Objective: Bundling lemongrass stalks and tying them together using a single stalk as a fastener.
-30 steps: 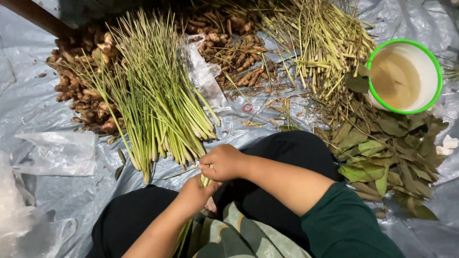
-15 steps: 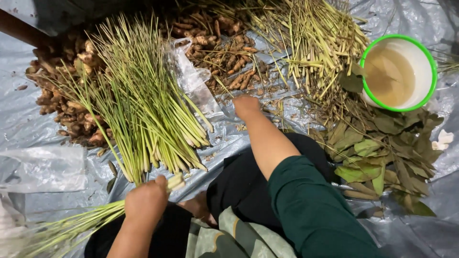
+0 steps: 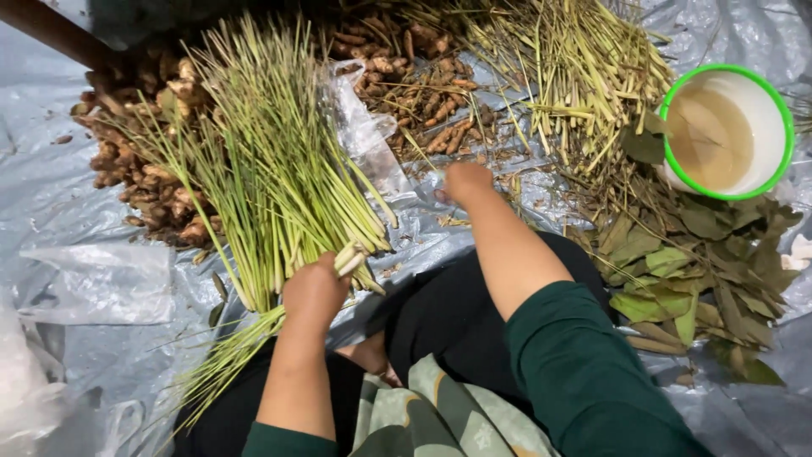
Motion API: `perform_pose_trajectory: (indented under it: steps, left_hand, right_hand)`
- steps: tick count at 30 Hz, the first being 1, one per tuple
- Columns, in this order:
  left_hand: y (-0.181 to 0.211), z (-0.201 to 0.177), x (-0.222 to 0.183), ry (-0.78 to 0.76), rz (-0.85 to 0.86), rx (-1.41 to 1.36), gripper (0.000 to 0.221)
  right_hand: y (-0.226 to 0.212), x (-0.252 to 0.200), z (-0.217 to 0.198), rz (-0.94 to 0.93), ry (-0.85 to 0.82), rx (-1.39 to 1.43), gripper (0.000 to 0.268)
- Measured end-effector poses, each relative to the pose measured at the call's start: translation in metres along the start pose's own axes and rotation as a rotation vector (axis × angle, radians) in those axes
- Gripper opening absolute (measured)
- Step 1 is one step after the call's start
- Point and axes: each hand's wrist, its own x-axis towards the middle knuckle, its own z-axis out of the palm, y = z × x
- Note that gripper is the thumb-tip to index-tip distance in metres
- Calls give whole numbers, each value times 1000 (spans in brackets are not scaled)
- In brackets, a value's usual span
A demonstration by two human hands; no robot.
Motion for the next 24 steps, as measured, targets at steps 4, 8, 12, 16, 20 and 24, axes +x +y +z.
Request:
perform_pose_trajectory:
  steps: [4,8,12,16,20,24]
  left_hand:
    - [0,-3,-5,-39,10,2,38]
    - [0,-12,-7,-60,20,-79,36]
    - [-1,-15,-8,-64,43,-112,37]
    - [14,-45,-25,-65,60,-189,40]
    - [18,-44,-32,-120,101,-349,48]
    - [4,-21,-24,-66,101,-358,35]
  right_hand:
    - [-10,-8,-14,55,-14,-46,24]
    - [-6,-22,-24,21,-31,7,27]
    - [-8,-50,-42,-18,-9,212,19]
    - [-64,-129,-66,-137,-80,417,12]
    - [-91,-147,6,-552,43,740,19]
    - [-107,-152,36,-421,-46,926,17]
